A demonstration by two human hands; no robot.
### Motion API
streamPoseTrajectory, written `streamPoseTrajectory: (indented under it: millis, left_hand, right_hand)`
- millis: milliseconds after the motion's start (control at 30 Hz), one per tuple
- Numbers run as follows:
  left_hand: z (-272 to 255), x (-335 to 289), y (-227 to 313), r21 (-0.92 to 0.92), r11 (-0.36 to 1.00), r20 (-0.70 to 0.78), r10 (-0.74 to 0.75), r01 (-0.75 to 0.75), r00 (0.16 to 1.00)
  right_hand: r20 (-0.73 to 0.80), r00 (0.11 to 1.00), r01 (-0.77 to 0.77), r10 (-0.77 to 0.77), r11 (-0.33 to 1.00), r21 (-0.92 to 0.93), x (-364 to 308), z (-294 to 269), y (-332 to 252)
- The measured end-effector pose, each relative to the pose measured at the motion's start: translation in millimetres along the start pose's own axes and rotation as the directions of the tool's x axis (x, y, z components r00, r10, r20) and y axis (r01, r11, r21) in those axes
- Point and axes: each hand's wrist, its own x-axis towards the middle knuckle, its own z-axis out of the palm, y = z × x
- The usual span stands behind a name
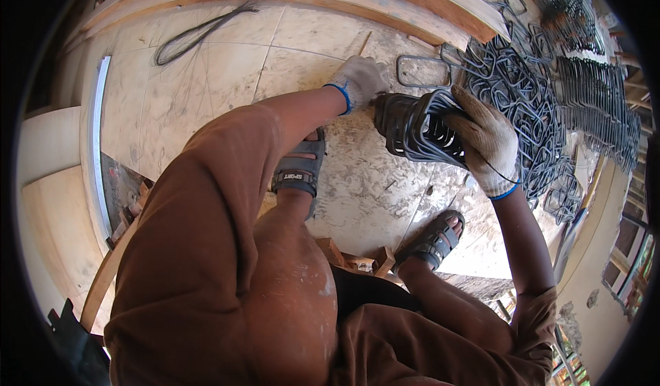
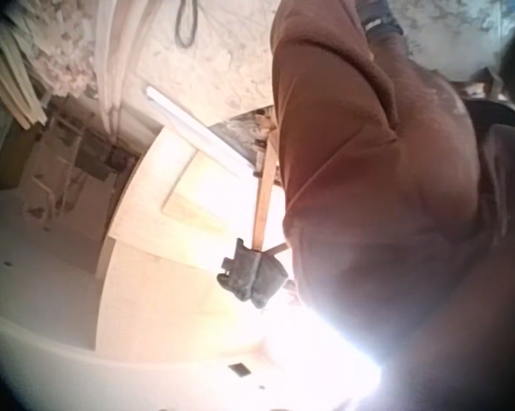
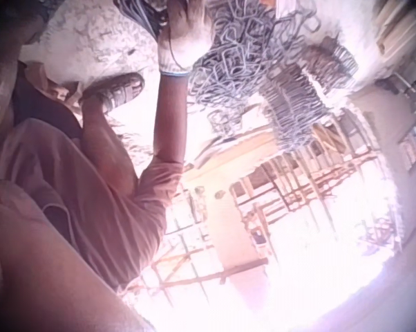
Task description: The person sits on a stool and repeatedly picks up wire ties from a pile on the floor. They wrap each tie around a stack of rectangular metal frames and twist it to secure the bundle. The tied frames are stacked on the floor as the task progresses.
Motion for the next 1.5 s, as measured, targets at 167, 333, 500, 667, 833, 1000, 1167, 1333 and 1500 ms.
streamPoseTrajectory:
  millis: [167, 333, 500, 667, 833, 1000, 1167, 1333, 1500]
  left_hand:
    - [-1.8, -1.0, 0.0, 0.137, 0.990, -0.007, 0.018, -0.017, 1.000]
    - [-7.2, -3.3, 4.6, 0.091, 0.996, 0.018, 0.007, -0.009, 1.000]
    - [15.0, -15.9, -4.7, -0.111, 0.994, -0.127, -0.037, 0.023, 0.991]
    - [25.1, -28.8, -10.7, -0.226, 0.971, -0.134, -0.117, 0.084, 0.984]
    - [13.3, -35.2, -1.8, -0.265, 0.921, 0.012, -0.292, 0.285, 0.956]
    - [20.7, -38.1, 4.8, -0.090, 0.965, -0.429, -0.260, 0.246, 0.865]
    - [16.1, -19.6, 0.9, 0.067, 0.997, -0.151, 0.047, -0.037, 0.987]
    - [-11.0, -3.2, 6.8, 0.102, 0.991, 0.126, 0.078, -0.091, 0.989]
    - [2.9, 3.0, 5.4, 0.010, 1.000, 0.034, 0.001, -0.002, 0.999]
  right_hand:
    - [0.008, 1.000, 0.010, -0.010, 1.000, -0.002, -0.8, 1.5, 3.3]
    - [0.076, 0.997, -0.001, 0.003, 1.000, -0.025, 2.5, -3.2, 2.6]
    - [0.067, 0.998, 0.007, -0.006, 1.000, -0.011, 5.0, -4.6, 1.7]
    - [0.104, 0.994, -0.007, 0.012, 0.999, -0.046, 2.0, -3.2, -1.0]
    - [0.093, 0.996, 0.004, 0.003, 0.997, -0.075, 1.7, 1.4, 2.3]
    - [0.102, 0.995, -0.005, 0.009, 0.999, -0.048, 5.9, -1.9, 1.7]
    - [0.079, 0.997, 0.024, -0.021, 0.999, -0.046, 7.1, 1.8, 1.2]
    - [0.080, 0.997, 0.029, -0.023, 0.997, -0.078, 4.8, -2.9, 2.1]
    - [0.073, 0.997, 0.014, -0.013, 1.000, -0.017, 6.1, -1.3, 1.2]
